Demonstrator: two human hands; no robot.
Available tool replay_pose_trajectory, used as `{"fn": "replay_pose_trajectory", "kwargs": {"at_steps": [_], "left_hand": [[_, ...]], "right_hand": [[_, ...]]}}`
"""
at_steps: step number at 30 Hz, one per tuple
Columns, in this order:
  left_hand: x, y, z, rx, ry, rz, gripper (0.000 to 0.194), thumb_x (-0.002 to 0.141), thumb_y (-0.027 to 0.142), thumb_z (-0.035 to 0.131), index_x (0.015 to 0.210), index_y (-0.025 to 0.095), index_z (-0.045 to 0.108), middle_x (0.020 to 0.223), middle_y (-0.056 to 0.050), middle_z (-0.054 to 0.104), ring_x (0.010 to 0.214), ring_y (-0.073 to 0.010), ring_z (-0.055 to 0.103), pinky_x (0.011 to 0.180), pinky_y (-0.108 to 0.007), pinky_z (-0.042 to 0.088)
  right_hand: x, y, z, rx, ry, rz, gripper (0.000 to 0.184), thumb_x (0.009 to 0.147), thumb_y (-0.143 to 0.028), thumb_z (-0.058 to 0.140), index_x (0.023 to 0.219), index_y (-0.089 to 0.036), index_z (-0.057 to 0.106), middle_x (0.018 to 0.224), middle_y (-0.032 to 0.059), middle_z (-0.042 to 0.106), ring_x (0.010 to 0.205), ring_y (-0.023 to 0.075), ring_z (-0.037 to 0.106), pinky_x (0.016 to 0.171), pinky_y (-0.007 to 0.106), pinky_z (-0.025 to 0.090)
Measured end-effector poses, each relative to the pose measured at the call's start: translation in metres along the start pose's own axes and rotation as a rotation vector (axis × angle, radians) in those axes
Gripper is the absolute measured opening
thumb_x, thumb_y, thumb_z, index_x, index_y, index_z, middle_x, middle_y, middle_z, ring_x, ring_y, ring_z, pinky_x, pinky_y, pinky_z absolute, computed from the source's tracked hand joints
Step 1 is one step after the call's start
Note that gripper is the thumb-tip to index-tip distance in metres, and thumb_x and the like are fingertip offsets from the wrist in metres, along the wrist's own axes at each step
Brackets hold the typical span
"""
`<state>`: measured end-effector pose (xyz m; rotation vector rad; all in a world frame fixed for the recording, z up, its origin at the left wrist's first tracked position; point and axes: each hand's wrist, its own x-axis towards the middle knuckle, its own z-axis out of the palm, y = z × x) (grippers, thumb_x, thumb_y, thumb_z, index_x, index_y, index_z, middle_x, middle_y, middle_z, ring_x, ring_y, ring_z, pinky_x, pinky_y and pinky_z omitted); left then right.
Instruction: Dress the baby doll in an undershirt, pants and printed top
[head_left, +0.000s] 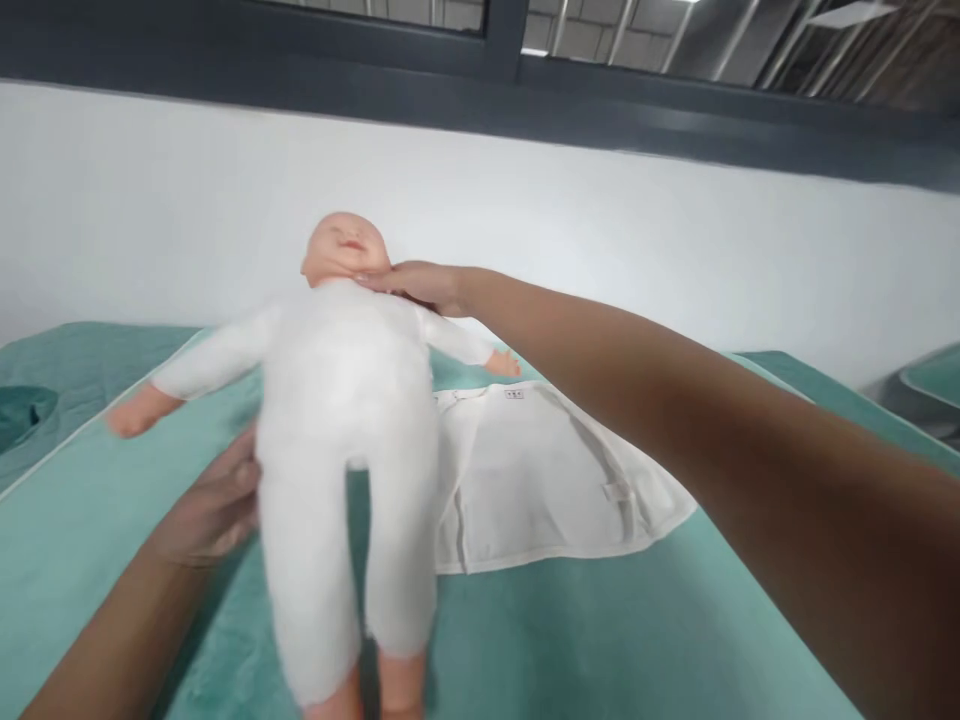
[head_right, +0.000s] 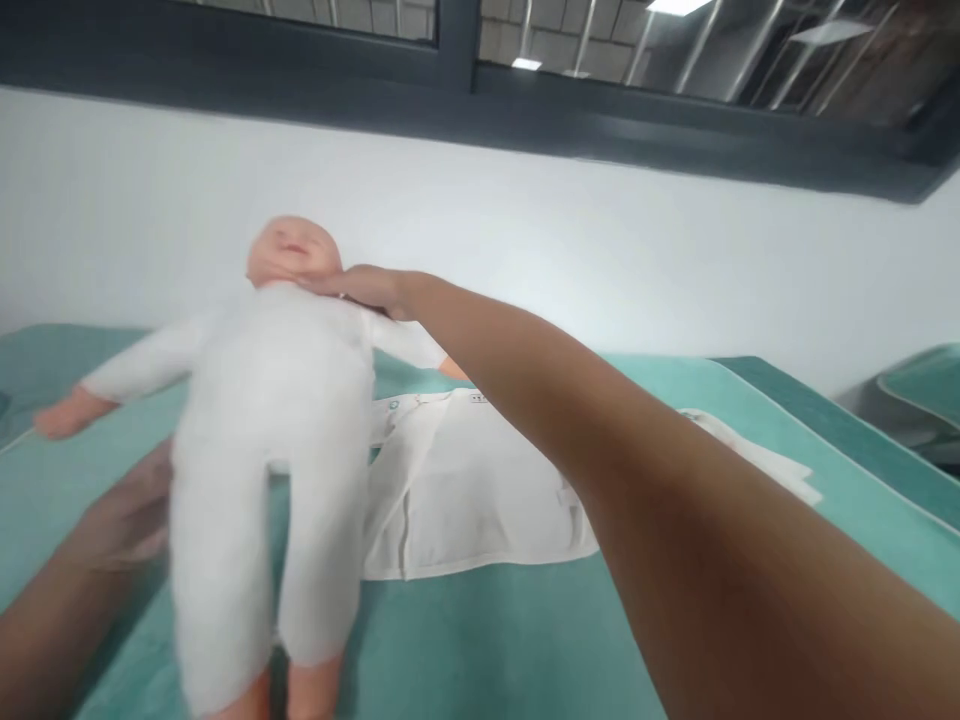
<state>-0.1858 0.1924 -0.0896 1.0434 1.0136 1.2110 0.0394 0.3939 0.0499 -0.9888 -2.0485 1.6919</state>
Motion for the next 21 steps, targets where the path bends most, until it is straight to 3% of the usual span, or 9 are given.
{"fn": "replay_pose_trajectory", "kwargs": {"at_steps": [3,7,12,16,21], "left_hand": [[0.002,-0.008,0.057,-0.073,-0.024,-0.086,0.068,0.066,0.044,0.078,0.131,0.046,0.056,0.125,0.007,0.067,0.121,-0.0278,0.061,0.084,-0.032,0.06],[0.014,-0.024,0.139,-0.227,-0.156,-0.115,0.077,0.069,0.034,0.08,0.14,0.032,0.049,0.133,-0.005,0.063,0.125,-0.0294,0.057,0.101,-0.037,0.053],[0.026,-0.049,0.215,-0.346,-0.288,-0.183,0.073,0.079,0.026,0.073,0.144,0.031,0.041,0.139,-0.008,0.058,0.123,-0.0275,0.059,0.104,-0.042,0.05],[0.033,-0.064,0.237,-0.316,-0.298,-0.238,0.066,0.081,0.029,0.072,0.14,0.034,0.045,0.142,-0.006,0.053,0.123,-0.0248,0.058,0.101,-0.038,0.052],[0.04,-0.069,0.232,-0.22,-0.28,-0.251,0.055,0.082,0.038,0.07,0.134,0.031,0.052,0.131,-0.008,0.061,0.112,-0.0222,0.062,0.091,-0.033,0.054]], "right_hand": [[-0.043,0.032,-0.025,-0.037,0.084,0.004,0.063,0.078,-0.059,0.071,0.123,-0.016,0.061,0.121,0.0088,0.066,0.108,0.0226,0.064,0.099,0.034,0.053],[-0.099,0.07,-0.05,-0.156,0.298,0.061,0.065,0.078,-0.06,0.07,0.125,-0.016,0.061,0.127,0.012,0.062,0.114,0.0264,0.062,0.1,0.036,0.052],[-0.149,0.107,-0.069,-0.289,0.421,0.079,0.063,0.082,-0.056,0.067,0.13,-0.016,0.059,0.133,0.0137,0.058,0.119,0.0275,0.059,0.104,0.038,0.047],[-0.164,0.137,-0.082,-0.367,0.497,0.185,0.073,0.082,-0.061,0.062,0.139,-0.017,0.05,0.14,0.0155,0.052,0.122,0.0295,0.056,0.104,0.04,0.046],[-0.163,0.156,-0.094,-0.543,0.49,0.311,0.083,0.088,-0.066,0.049,0.151,-0.016,0.028,0.141,0.0169,0.05,0.12,0.0308,0.056,0.099,0.039,0.045]]}}
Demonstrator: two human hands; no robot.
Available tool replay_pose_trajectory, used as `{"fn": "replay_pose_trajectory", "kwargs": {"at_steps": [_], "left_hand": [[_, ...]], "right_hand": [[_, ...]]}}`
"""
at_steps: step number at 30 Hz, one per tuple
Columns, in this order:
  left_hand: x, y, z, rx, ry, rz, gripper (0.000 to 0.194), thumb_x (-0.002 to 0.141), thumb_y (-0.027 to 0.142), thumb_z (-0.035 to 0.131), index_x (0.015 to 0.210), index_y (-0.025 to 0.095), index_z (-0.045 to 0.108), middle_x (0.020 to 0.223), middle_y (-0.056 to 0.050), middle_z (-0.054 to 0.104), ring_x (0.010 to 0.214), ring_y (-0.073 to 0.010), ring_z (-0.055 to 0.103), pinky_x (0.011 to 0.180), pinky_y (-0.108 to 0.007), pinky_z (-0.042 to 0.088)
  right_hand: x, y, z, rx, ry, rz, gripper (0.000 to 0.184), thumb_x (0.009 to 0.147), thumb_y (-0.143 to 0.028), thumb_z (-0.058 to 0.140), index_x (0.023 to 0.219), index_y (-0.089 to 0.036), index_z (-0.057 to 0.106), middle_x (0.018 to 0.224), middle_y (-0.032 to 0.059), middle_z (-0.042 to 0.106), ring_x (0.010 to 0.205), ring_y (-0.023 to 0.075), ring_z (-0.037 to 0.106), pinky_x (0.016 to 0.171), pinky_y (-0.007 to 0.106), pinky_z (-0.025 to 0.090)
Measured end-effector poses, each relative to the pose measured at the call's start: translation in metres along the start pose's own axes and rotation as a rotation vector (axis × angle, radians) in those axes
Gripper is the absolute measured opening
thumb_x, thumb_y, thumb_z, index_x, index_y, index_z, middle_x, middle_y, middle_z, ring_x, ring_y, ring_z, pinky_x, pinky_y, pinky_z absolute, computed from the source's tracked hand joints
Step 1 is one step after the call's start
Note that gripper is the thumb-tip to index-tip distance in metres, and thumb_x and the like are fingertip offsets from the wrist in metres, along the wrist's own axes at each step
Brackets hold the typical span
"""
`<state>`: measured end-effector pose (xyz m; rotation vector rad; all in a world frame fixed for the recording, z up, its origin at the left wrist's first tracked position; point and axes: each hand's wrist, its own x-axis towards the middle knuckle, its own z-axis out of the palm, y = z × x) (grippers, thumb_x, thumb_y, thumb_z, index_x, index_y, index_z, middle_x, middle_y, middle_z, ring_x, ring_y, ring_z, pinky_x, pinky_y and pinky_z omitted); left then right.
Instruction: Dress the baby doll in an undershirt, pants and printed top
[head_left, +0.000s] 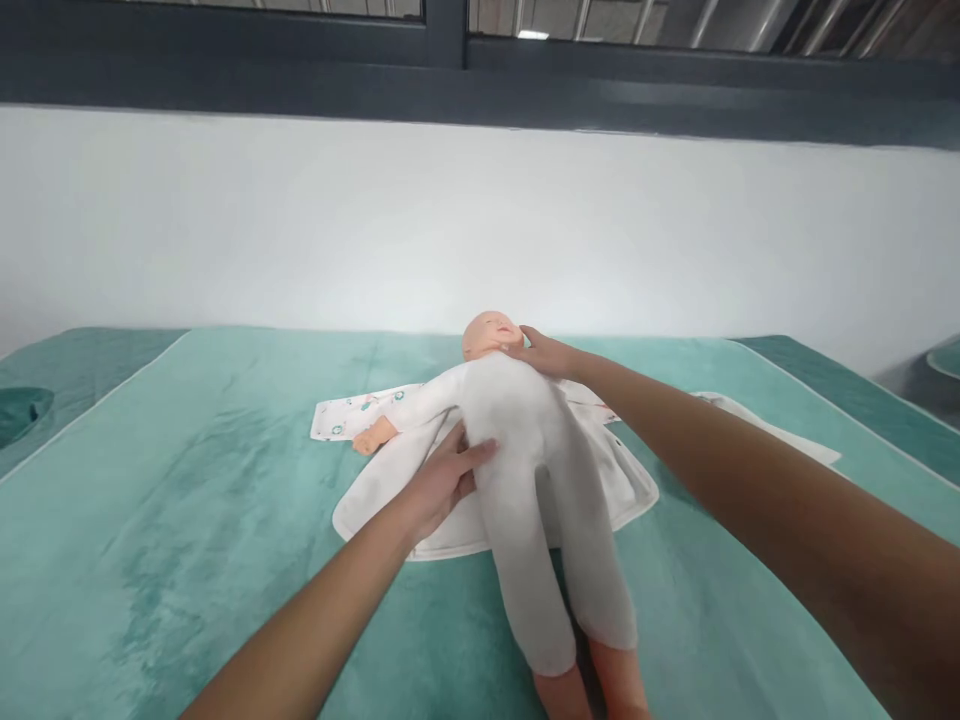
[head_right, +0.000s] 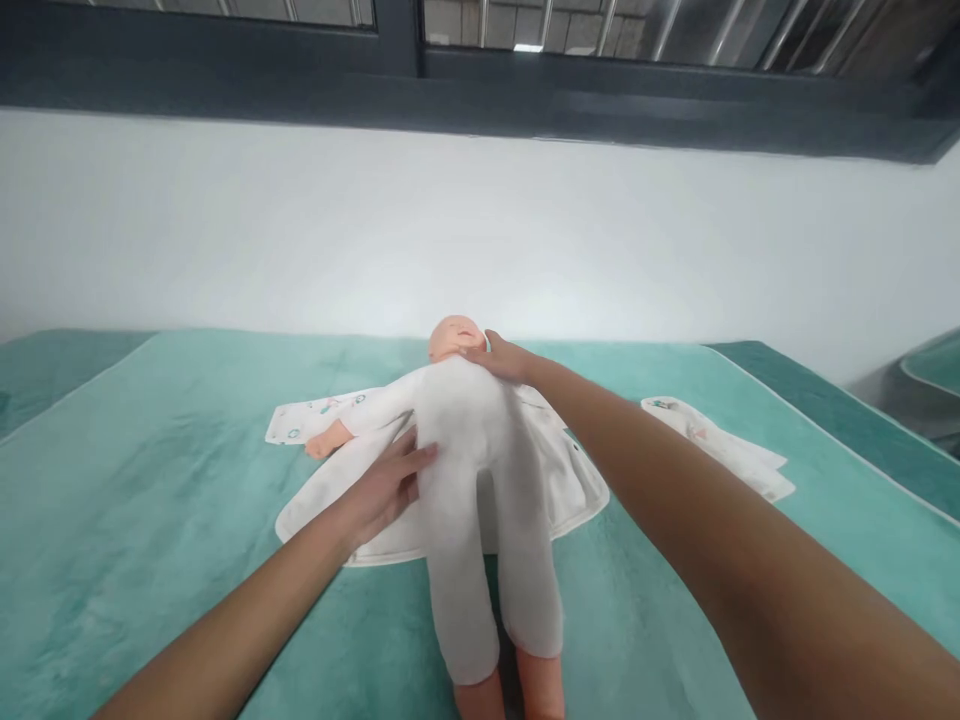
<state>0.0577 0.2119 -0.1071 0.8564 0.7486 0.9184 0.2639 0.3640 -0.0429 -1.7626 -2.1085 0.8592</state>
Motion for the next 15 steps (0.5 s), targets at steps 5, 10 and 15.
{"fn": "replay_pose_trajectory", "kwargs": {"at_steps": [5,10,15], "left_hand": [[0.006,0.005,-0.01,0.271,0.159,0.067,0.046,0.087,0.052,0.058,0.121,0.022,0.06,0.102,-0.007,0.068,0.09,-0.0186,0.064,0.078,-0.029,0.052],[0.007,0.009,-0.023,0.836,0.195,0.275,0.033,0.096,0.043,0.041,0.098,0.019,0.064,0.091,-0.005,0.066,0.088,-0.0193,0.06,0.081,-0.032,0.048],[0.008,0.005,-0.035,1.215,0.247,0.398,0.026,0.091,0.02,0.04,0.091,0.016,0.065,0.098,-0.01,0.07,0.093,-0.0246,0.063,0.087,-0.04,0.047]], "right_hand": [[-0.01,-0.021,0.001,-0.586,0.318,-0.151,0.059,0.098,-0.056,0.037,0.136,-0.012,0.045,0.115,0.0194,0.062,0.105,0.032,0.057,0.091,0.042,0.04],[-0.022,-0.072,0.04,-0.697,0.309,-0.549,0.028,0.099,-0.029,0.038,0.112,-0.014,0.058,0.118,0.0135,0.058,0.105,0.0236,0.054,0.085,0.033,0.038],[-0.015,-0.107,0.094,-0.797,-0.12,-0.691,0.028,0.094,-0.038,0.053,0.112,-0.017,0.061,0.113,0.0096,0.06,0.104,0.0256,0.054,0.081,0.034,0.039]]}}
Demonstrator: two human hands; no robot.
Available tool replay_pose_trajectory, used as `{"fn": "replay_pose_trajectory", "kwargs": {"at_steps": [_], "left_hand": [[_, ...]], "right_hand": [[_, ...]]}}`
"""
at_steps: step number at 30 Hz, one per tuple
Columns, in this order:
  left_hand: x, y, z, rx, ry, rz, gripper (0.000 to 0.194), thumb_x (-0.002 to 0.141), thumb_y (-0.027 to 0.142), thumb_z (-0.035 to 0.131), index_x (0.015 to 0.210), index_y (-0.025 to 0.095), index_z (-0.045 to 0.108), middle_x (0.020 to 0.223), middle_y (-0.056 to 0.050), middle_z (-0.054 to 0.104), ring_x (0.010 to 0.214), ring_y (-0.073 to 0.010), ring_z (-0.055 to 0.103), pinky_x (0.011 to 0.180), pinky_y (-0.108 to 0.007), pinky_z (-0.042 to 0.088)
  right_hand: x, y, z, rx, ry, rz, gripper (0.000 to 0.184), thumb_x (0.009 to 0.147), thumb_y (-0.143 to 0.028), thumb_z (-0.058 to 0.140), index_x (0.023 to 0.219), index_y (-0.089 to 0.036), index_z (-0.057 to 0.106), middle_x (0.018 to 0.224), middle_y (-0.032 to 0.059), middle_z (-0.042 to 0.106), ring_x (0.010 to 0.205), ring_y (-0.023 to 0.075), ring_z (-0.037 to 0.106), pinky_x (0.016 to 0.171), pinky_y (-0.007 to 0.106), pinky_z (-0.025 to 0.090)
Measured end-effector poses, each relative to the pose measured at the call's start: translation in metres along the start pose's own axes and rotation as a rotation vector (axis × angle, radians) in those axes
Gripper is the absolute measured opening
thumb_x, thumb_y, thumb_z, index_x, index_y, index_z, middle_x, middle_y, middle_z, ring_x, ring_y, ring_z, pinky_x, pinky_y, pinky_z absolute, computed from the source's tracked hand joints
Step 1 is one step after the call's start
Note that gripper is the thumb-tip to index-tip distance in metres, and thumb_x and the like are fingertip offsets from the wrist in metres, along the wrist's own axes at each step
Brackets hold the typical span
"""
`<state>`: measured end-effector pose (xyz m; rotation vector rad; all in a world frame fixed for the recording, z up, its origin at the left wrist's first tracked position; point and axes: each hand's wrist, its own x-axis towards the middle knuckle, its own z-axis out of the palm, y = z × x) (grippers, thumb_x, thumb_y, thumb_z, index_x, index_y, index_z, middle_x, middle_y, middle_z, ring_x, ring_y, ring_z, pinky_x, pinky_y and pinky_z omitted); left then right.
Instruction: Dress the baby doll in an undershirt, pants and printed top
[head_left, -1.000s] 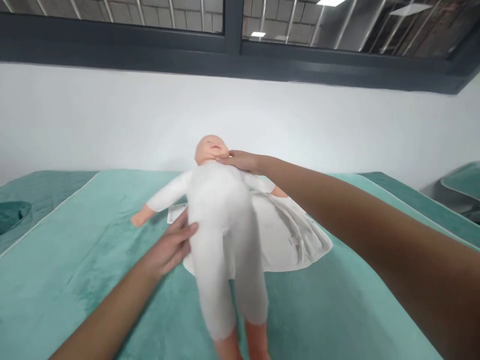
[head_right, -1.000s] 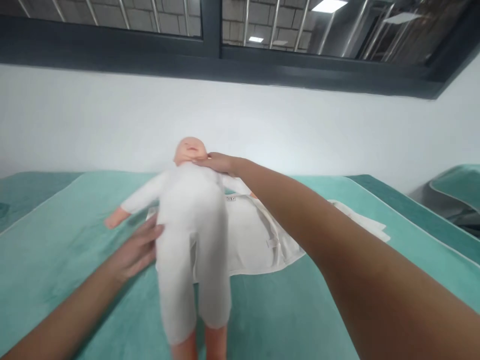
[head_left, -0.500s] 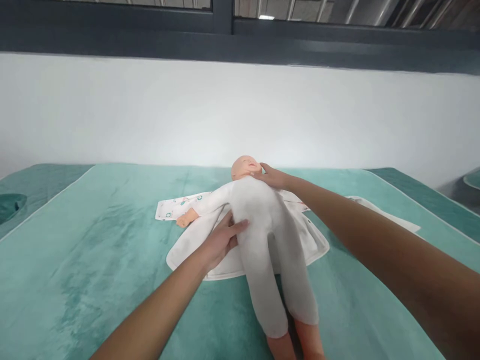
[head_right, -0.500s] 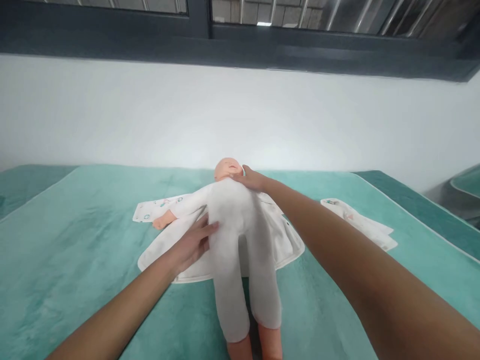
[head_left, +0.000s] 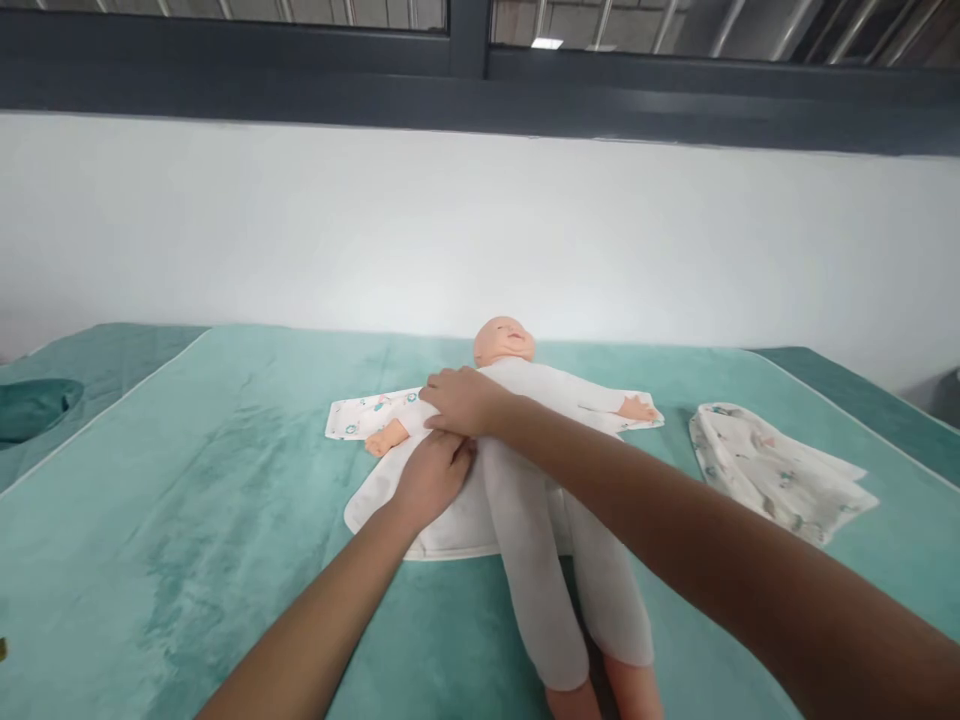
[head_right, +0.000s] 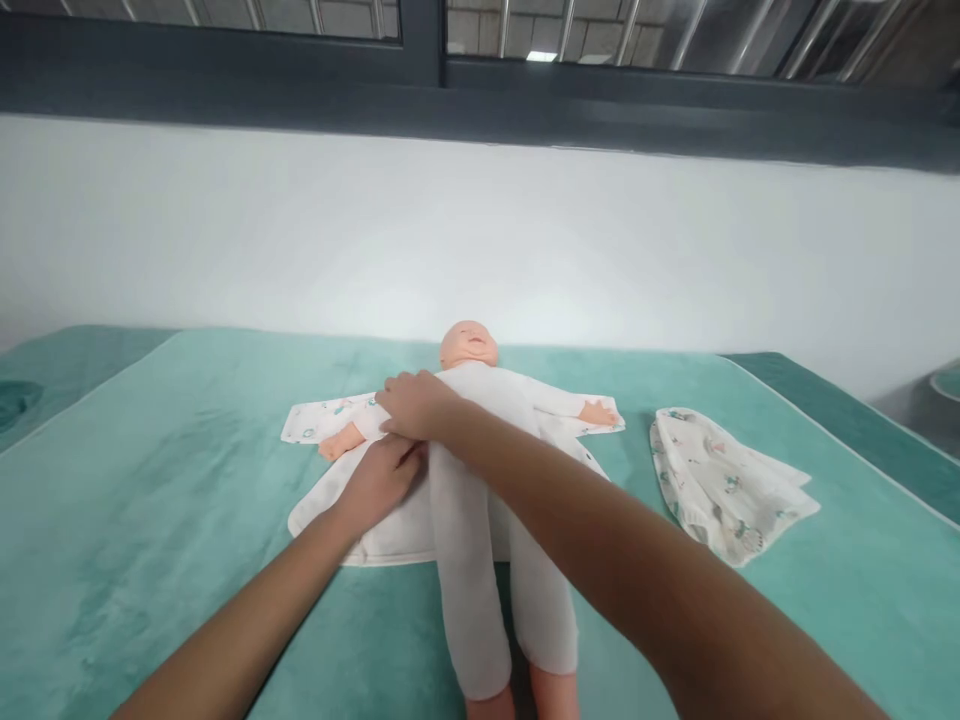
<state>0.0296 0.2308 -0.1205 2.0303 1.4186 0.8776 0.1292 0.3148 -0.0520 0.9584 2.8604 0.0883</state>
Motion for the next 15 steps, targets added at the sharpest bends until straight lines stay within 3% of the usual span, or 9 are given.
{"fn": "replay_pose_trajectory", "kwargs": {"at_steps": [4,9,11,15], "left_hand": [[-0.003,-0.007,0.003,0.123,0.01,0.084,0.028,0.089,0.017,0.041,0.1,0.016,0.067,0.107,-0.011,0.07,0.1,-0.0258,0.064,0.09,-0.04,0.049],[-0.001,-0.02,0.001,0.308,0.135,0.196,0.027,0.087,0.013,0.046,0.103,0.013,0.068,0.111,-0.012,0.068,0.109,-0.0263,0.06,0.095,-0.038,0.049],[0.003,-0.026,-0.004,0.413,0.191,0.153,0.029,0.085,0.012,0.048,0.107,0.012,0.067,0.113,-0.014,0.067,0.112,-0.0293,0.057,0.096,-0.041,0.047],[0.009,-0.038,-0.018,0.51,0.247,-0.103,0.035,0.083,0.026,0.059,0.115,0.013,0.064,0.11,-0.017,0.067,0.106,-0.0339,0.058,0.086,-0.045,0.047]], "right_hand": [[0.011,-0.009,0.008,0.042,-0.045,-0.009,0.031,0.093,-0.044,0.054,0.114,-0.022,0.061,0.11,0.0059,0.062,0.102,0.0242,0.055,0.079,0.033,0.038],[0.001,0.0,0.001,0.198,0.111,0.099,0.028,0.096,-0.043,0.05,0.114,-0.025,0.062,0.111,0.0041,0.061,0.101,0.0211,0.056,0.078,0.03,0.037],[-0.005,0.005,-0.002,0.291,0.175,0.139,0.029,0.096,-0.044,0.049,0.113,-0.025,0.063,0.11,0.0035,0.061,0.1,0.0201,0.056,0.08,0.03,0.037],[-0.015,0.013,-0.007,0.487,0.2,0.094,0.032,0.094,-0.048,0.053,0.116,-0.027,0.064,0.11,0.0024,0.062,0.104,0.0192,0.055,0.086,0.029,0.037]]}}
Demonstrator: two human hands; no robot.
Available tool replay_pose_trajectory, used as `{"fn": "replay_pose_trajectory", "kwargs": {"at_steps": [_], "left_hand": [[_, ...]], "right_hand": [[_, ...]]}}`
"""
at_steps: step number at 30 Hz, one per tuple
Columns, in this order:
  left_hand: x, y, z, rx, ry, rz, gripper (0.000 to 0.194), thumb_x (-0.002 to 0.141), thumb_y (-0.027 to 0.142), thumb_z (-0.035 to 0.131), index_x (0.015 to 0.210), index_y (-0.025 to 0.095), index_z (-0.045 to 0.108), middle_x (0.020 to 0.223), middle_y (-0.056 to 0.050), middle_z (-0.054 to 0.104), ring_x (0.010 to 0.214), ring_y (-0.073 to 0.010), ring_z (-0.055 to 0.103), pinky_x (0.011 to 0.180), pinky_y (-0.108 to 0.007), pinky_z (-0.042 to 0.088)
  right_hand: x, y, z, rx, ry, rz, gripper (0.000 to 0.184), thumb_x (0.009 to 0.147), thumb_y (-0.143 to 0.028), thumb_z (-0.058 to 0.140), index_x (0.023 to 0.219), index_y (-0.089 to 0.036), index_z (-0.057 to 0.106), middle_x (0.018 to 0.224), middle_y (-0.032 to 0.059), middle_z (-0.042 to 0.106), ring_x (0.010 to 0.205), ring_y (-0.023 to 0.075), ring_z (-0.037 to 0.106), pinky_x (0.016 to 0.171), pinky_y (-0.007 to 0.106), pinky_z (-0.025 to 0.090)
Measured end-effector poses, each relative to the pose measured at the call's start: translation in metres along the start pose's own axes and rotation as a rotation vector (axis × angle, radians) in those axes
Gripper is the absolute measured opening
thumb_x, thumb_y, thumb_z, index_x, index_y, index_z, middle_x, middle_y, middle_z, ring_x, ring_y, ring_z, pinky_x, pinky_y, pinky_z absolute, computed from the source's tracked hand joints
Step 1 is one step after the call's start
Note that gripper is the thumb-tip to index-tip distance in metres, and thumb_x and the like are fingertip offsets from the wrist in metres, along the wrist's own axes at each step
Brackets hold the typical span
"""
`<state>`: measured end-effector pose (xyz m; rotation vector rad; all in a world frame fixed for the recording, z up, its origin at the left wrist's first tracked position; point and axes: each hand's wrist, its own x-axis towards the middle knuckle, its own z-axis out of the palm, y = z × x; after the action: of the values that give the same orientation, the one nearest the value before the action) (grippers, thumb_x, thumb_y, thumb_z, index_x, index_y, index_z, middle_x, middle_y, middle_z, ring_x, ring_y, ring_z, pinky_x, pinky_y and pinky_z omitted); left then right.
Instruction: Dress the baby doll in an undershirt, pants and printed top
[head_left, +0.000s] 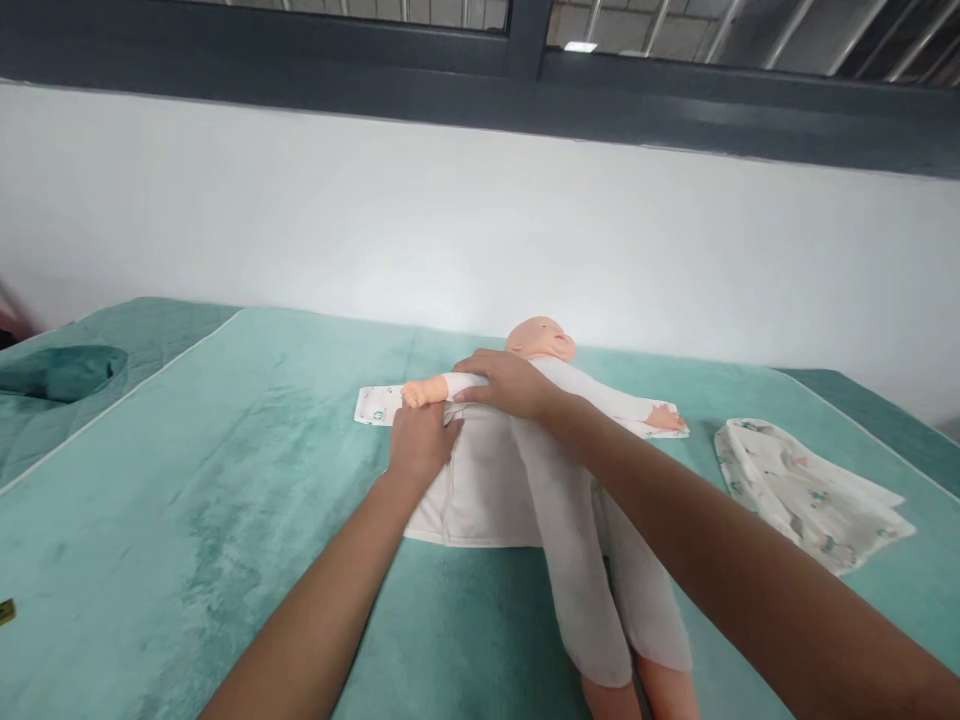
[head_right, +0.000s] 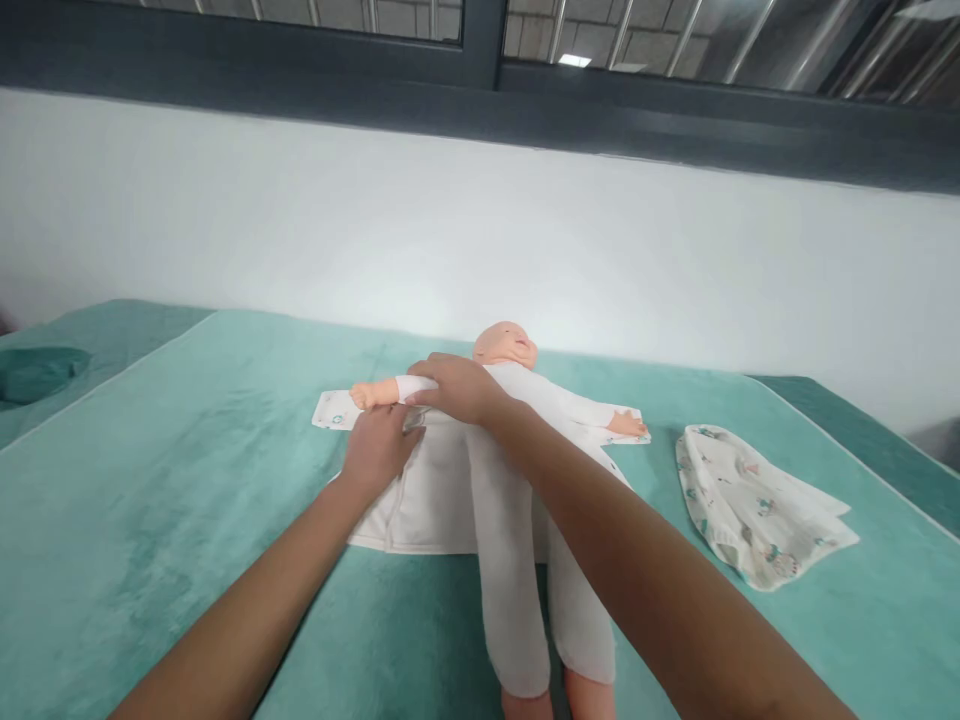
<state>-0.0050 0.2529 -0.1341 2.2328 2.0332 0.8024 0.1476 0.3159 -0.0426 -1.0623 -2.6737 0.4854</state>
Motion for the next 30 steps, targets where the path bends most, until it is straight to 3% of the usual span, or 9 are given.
{"fn": "replay_pose_trajectory", "kwargs": {"at_steps": [4,10,14,20,26,30], "left_hand": [[0.005,-0.016,-0.005,-0.226,0.007,-0.176,0.031,0.08,0.038,0.062,0.103,0.018,0.067,0.101,-0.012,0.069,0.096,-0.0289,0.062,0.078,-0.037,0.046],[0.005,-0.028,-0.016,-0.849,0.076,-0.267,0.015,0.066,0.025,0.054,0.076,0.017,0.062,0.077,-0.003,0.067,0.074,-0.0179,0.058,0.069,-0.028,0.043],[0.006,-0.024,-0.021,-1.0,0.119,-0.39,0.019,0.064,0.029,0.055,0.075,0.016,0.063,0.076,-0.003,0.066,0.07,-0.0153,0.056,0.063,-0.025,0.042],[0.005,-0.017,-0.025,-1.33,0.118,-0.598,0.027,0.054,0.026,0.07,0.078,0.016,0.063,0.071,-0.001,0.066,0.062,-0.0133,0.057,0.06,-0.025,0.044],[0.005,-0.015,-0.027,-1.242,0.182,-0.629,0.029,0.062,0.034,0.074,0.08,0.016,0.063,0.07,0.0,0.064,0.061,-0.0116,0.055,0.061,-0.025,0.045],[-0.001,-0.005,-0.026,-0.914,0.178,-0.385,0.021,0.072,0.037,0.068,0.081,0.017,0.067,0.073,0.0,0.064,0.065,-0.0123,0.053,0.063,-0.025,0.043]], "right_hand": [[-0.005,-0.003,-0.001,0.03,-0.07,0.012,0.035,0.091,-0.052,0.057,0.115,-0.029,0.065,0.107,0.0026,0.062,0.104,0.0202,0.055,0.086,0.03,0.036],[-0.007,-0.008,0.004,-0.081,-0.113,0.076,0.043,0.089,-0.061,0.055,0.116,-0.029,0.064,0.109,0.0042,0.061,0.105,0.0227,0.054,0.082,0.03,0.034],[-0.009,-0.01,0.001,-0.14,-0.114,0.109,0.044,0.091,-0.059,0.052,0.117,-0.026,0.064,0.11,0.0055,0.06,0.104,0.0213,0.053,0.081,0.029,0.035],[-0.013,-0.009,-0.001,-0.235,-0.132,0.133,0.042,0.092,-0.058,0.05,0.114,-0.026,0.065,0.108,0.0048,0.061,0.102,0.0211,0.054,0.081,0.031,0.035],[-0.014,0.0,0.005,-0.384,-0.151,0.142,0.043,0.091,-0.059,0.05,0.11,-0.024,0.067,0.105,0.008,0.061,0.099,0.0239,0.054,0.082,0.034,0.035],[-0.007,-0.002,0.016,-0.459,-0.147,0.144,0.043,0.093,-0.057,0.047,0.105,-0.021,0.068,0.104,0.0107,0.062,0.099,0.0258,0.055,0.085,0.037,0.036]]}}
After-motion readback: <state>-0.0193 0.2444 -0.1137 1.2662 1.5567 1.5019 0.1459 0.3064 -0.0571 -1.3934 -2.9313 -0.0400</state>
